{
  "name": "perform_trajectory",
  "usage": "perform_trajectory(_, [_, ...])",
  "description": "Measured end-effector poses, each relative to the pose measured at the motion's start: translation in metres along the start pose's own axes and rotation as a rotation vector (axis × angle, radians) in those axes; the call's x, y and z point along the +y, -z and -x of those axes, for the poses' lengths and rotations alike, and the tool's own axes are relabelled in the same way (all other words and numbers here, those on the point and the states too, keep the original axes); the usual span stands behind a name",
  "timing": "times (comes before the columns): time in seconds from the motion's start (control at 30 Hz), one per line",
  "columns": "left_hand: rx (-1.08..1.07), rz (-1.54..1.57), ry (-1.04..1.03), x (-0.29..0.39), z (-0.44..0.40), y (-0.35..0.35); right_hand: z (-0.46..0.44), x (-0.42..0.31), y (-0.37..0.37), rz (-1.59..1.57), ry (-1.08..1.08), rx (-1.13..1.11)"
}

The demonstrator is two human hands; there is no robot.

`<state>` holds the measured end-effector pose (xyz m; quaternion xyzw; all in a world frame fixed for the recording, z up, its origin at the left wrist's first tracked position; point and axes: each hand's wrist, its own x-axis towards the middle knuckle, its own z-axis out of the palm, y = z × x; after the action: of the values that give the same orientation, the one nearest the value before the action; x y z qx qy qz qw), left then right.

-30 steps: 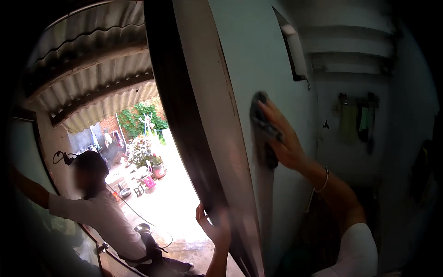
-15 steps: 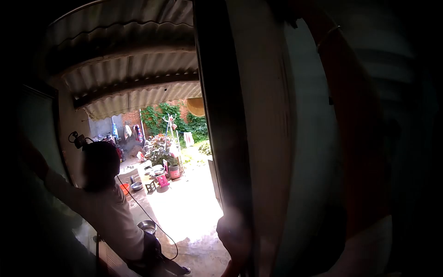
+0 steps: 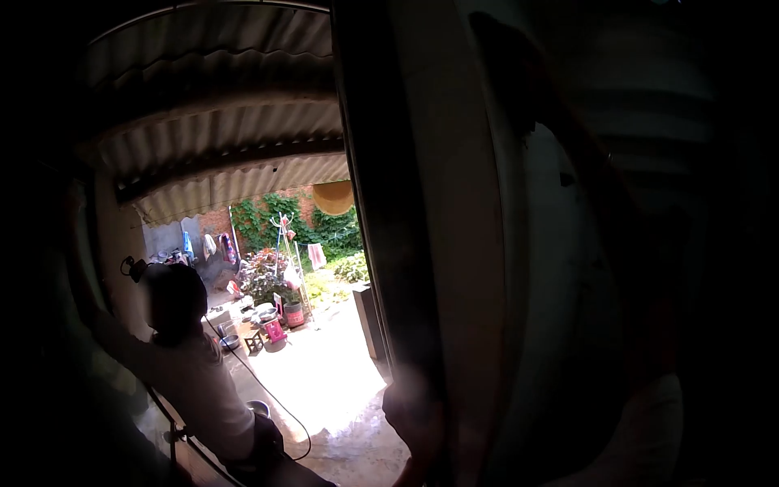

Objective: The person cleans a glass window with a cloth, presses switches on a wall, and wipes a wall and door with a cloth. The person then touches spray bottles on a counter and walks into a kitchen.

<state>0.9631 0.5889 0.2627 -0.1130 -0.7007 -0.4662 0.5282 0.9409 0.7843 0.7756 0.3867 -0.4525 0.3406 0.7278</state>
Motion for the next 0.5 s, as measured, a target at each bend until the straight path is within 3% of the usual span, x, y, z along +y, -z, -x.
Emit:
perform_trajectory(0.17, [0.024, 0.064, 0.005, 0.003, -0.004, 0.008, -0.023, -0.013, -0.032, -0.155, 0.001, -0.065])
perform_trajectory(0.2, [-0.010, 0.085, 0.069, 0.005, -0.009, 0.008, -0.042, -0.018, -0.021, -0.027, -0.318, -0.274])
perform_trajectory(0.27, [-0.020, 0.093, 0.133, 0.011, -0.019, 0.016, -0.063, -0.008, -0.049, -0.125, -0.331, -0.154])
perform_trajectory(0.33, [0.040, 0.011, 0.048, 0.018, -0.024, 0.020, -0.073, -0.020, -0.050, -0.109, -0.399, -0.188])
perform_trajectory(0.4, [-0.048, 0.032, 0.053, 0.016, -0.023, 0.019, -0.060, -0.028, -0.045, -0.086, -0.490, -0.236])
perform_trajectory(0.47, [-0.050, -0.026, 0.032, 0.025, -0.011, 0.016, -0.046, -0.020, -0.044, -0.317, 0.040, -0.258])
perform_trajectory(0.5, [-0.053, -0.024, 0.032, 0.025, -0.018, 0.016, -0.056, -0.034, -0.031, 0.043, 0.138, -0.450])
